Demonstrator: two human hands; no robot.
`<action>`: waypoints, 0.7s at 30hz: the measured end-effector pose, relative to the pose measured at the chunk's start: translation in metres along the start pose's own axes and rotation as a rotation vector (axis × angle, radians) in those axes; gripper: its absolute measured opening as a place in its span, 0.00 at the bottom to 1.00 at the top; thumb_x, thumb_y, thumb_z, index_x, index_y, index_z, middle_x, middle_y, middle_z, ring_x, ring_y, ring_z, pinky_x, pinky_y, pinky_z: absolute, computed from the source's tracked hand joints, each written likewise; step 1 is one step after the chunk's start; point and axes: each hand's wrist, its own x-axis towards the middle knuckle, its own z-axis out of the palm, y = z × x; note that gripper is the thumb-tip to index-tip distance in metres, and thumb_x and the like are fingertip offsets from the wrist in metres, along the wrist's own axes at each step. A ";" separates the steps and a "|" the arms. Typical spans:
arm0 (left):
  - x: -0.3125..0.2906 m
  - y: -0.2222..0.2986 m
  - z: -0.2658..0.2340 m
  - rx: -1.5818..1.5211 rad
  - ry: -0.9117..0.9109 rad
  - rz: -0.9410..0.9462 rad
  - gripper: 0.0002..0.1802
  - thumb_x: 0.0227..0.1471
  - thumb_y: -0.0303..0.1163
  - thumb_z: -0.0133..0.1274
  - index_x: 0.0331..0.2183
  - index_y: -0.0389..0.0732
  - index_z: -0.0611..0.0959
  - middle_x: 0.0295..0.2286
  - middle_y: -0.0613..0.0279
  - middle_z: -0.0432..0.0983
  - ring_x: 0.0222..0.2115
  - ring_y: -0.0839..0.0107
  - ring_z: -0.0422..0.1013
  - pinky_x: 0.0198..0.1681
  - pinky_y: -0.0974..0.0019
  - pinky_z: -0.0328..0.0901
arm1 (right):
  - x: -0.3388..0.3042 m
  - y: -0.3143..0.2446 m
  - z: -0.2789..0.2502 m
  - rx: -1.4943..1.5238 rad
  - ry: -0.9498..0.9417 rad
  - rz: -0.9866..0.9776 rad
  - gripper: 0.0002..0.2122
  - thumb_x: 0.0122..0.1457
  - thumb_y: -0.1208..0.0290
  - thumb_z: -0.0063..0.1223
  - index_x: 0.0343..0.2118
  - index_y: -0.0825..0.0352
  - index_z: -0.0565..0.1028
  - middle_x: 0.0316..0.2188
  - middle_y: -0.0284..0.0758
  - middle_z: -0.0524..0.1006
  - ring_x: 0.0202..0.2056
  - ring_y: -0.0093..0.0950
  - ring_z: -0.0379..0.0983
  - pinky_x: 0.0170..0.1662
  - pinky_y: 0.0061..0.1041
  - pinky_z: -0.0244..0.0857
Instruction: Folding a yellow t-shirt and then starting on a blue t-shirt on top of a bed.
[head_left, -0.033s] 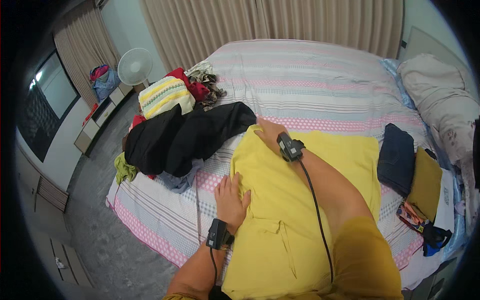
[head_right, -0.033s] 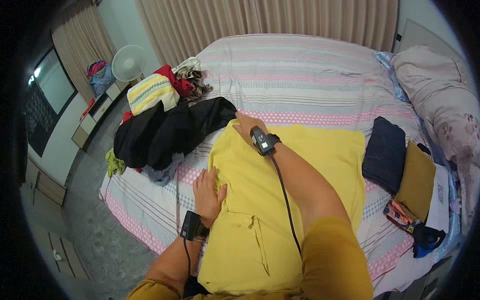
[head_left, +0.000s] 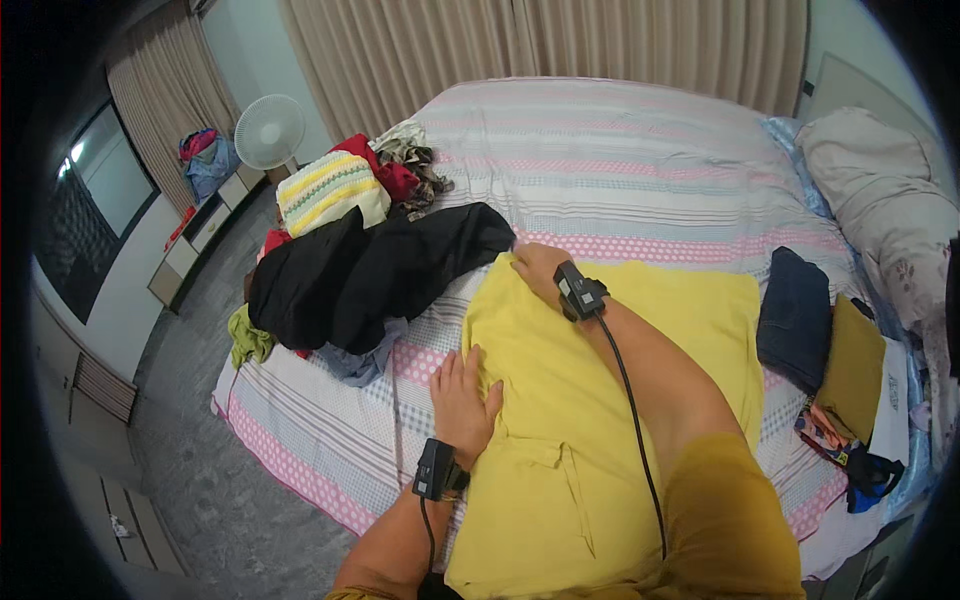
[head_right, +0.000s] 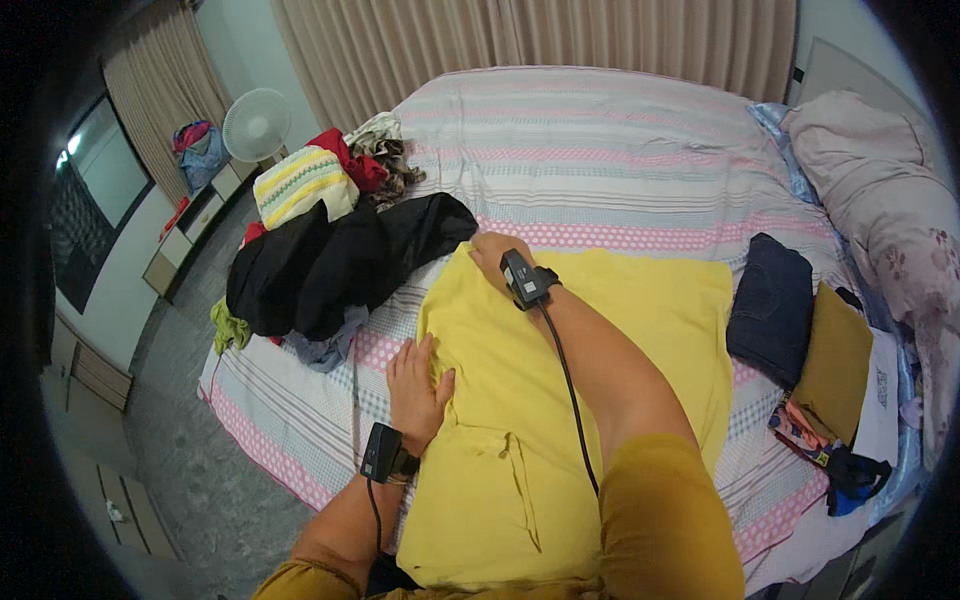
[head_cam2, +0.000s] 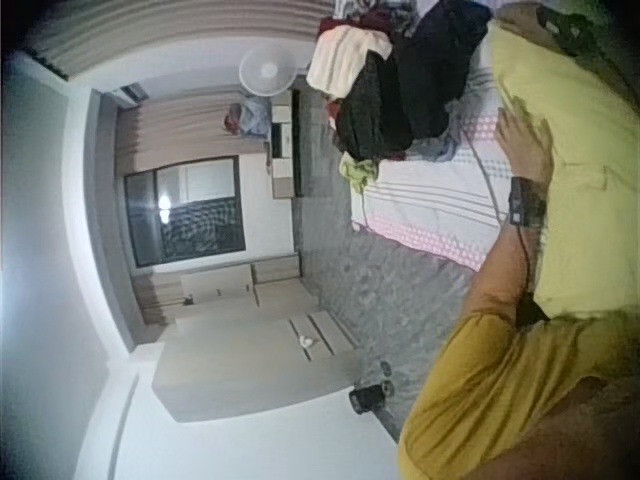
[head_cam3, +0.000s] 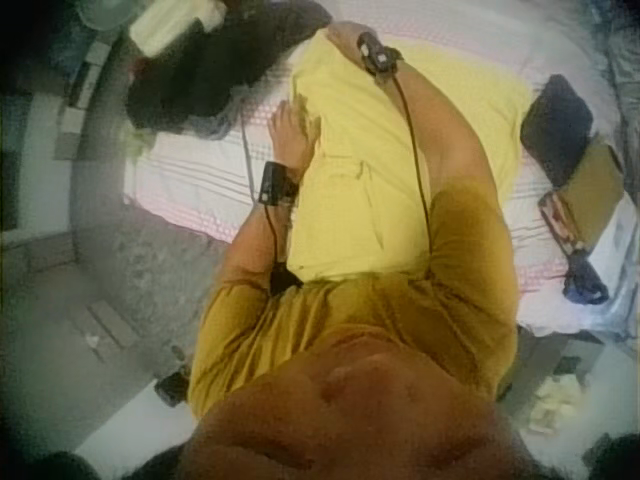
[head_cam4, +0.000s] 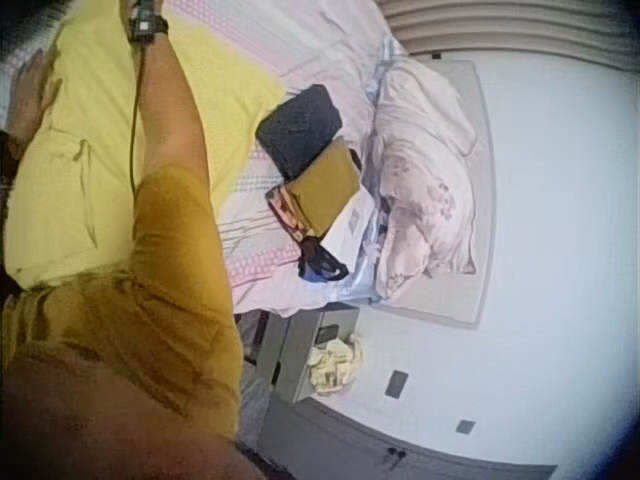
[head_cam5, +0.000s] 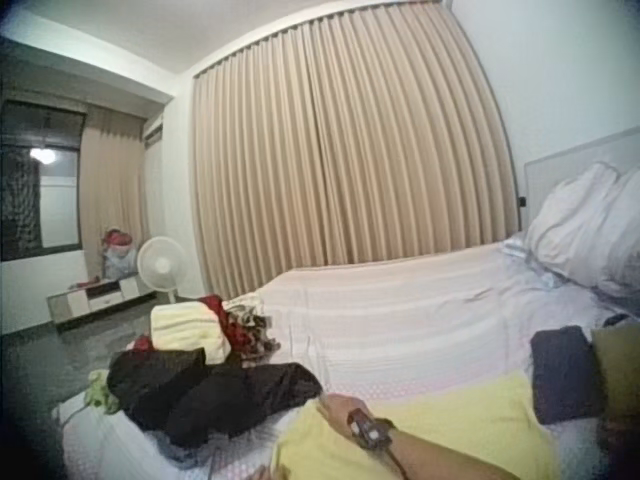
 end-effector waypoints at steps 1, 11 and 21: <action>0.002 0.002 -0.001 -0.010 0.010 -0.005 0.35 0.53 0.41 0.51 0.58 0.35 0.63 0.53 0.43 0.64 0.57 0.47 0.55 0.60 0.46 0.46 | 0.008 0.000 0.003 0.006 -0.154 0.099 0.16 0.58 0.63 0.48 0.44 0.69 0.74 0.45 0.46 0.75 0.44 0.46 0.72 0.47 0.40 0.65; 0.005 -0.006 -0.003 -0.034 0.054 0.023 0.29 0.53 0.38 0.51 0.54 0.35 0.68 0.53 0.48 0.65 0.56 0.47 0.56 0.59 0.48 0.49 | -0.047 0.065 -0.057 0.537 0.060 0.415 0.12 0.58 0.65 0.50 0.29 0.70 0.75 0.21 0.41 0.76 0.25 0.33 0.73 0.32 0.31 0.67; 0.009 0.000 -0.001 -0.103 0.088 0.016 0.26 0.50 0.37 0.53 0.49 0.34 0.72 0.51 0.47 0.68 0.55 0.49 0.58 0.59 0.49 0.49 | -0.032 0.051 -0.068 0.095 -0.315 0.348 0.18 0.47 0.53 0.61 0.26 0.67 0.81 0.19 0.35 0.77 0.20 0.26 0.73 0.26 0.27 0.65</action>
